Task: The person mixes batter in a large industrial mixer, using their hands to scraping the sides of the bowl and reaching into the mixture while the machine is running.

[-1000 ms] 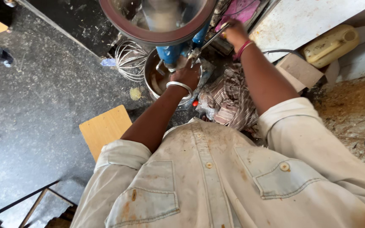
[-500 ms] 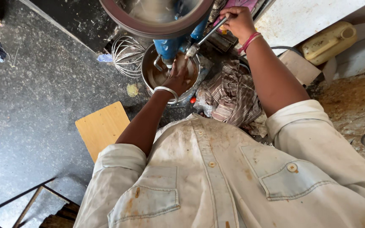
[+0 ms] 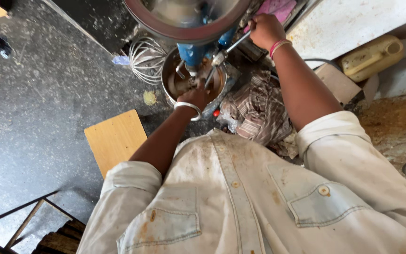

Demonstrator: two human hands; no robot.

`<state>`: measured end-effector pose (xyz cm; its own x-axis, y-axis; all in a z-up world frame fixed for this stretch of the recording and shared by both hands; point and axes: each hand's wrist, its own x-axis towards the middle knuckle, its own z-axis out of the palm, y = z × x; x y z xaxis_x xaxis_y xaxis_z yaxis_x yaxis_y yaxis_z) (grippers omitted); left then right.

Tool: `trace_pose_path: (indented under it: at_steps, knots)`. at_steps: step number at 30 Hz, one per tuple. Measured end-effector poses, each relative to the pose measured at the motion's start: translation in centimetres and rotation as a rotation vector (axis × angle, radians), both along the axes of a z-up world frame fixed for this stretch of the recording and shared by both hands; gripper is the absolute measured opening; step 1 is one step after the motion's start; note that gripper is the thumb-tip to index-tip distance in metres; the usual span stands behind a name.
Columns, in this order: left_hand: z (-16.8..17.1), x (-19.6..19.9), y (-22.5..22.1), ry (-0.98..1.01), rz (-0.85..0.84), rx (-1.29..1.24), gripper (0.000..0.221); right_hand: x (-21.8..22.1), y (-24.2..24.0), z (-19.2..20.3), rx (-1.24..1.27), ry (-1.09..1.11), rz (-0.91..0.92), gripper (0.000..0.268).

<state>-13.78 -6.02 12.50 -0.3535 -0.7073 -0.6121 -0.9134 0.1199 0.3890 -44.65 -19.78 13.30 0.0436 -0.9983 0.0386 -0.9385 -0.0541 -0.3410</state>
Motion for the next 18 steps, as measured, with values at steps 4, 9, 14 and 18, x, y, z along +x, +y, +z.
trace_pose_path:
  at_steps: [4, 9, 14, 18]
  knots:
    - [-0.4, -0.5, 0.3, 0.008, 0.049, -0.085, 0.064, 0.5, -0.3, 2.1, 0.261, -0.105, -0.023, 0.033]
    - [-1.0, -0.2, 0.2, -0.007, 0.042, -0.045, 0.057, 0.7, -0.3, 2.4, 0.316, -0.119, -0.013, 0.035]
    - [-0.9, 0.0, 0.6, -0.004, 0.087, -0.045, 0.056, 1.6, 0.7, 3.4, 0.282, -0.201, -0.017, 0.030]
    - [-2.4, 0.0, 0.7, -0.028, 0.074, -0.008, 0.056, 2.5, 1.6, 4.8, 0.272, -0.164, 0.027, 0.034]
